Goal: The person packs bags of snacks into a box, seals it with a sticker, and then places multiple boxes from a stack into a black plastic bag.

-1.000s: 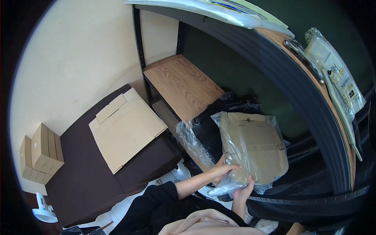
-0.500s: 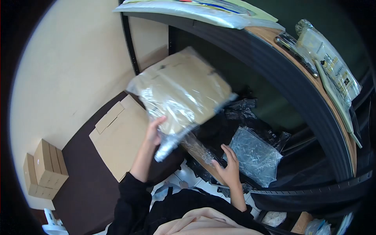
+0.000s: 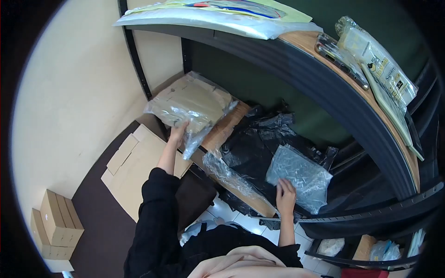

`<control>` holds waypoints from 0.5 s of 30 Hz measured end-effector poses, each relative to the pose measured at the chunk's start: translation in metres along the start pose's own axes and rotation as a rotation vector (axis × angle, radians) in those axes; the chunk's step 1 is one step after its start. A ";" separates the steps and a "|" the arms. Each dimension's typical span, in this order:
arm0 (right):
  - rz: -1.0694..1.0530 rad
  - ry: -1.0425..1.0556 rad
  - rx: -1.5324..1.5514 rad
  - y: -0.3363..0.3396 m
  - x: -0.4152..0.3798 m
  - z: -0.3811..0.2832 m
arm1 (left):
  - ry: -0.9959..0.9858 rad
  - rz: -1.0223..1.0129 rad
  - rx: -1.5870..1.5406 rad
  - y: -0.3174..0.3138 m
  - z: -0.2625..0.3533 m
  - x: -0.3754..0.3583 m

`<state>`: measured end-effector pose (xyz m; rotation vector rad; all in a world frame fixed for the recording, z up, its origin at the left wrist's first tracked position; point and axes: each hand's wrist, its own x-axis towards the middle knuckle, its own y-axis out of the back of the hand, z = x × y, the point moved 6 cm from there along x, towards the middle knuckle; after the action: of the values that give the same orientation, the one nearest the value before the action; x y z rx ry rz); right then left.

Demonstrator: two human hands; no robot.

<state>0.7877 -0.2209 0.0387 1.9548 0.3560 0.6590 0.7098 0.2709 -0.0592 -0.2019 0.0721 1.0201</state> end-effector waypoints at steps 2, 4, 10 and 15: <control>0.261 -0.127 0.387 0.015 0.006 0.012 | 0.008 0.132 0.163 -0.003 0.015 -0.004; 0.387 -0.279 0.433 0.026 0.005 0.026 | -0.851 0.682 0.891 -0.061 0.114 -0.140; 0.686 -0.281 0.549 0.028 0.004 0.045 | -0.796 -0.173 0.956 -0.138 0.083 -0.241; 0.653 -0.344 0.652 0.029 0.004 0.037 | -0.499 -0.247 0.753 -0.131 0.058 -0.224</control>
<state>0.8122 -0.2591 0.0531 2.7946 -0.3527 0.6334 0.7021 0.0282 0.0497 0.7135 -0.0262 0.7148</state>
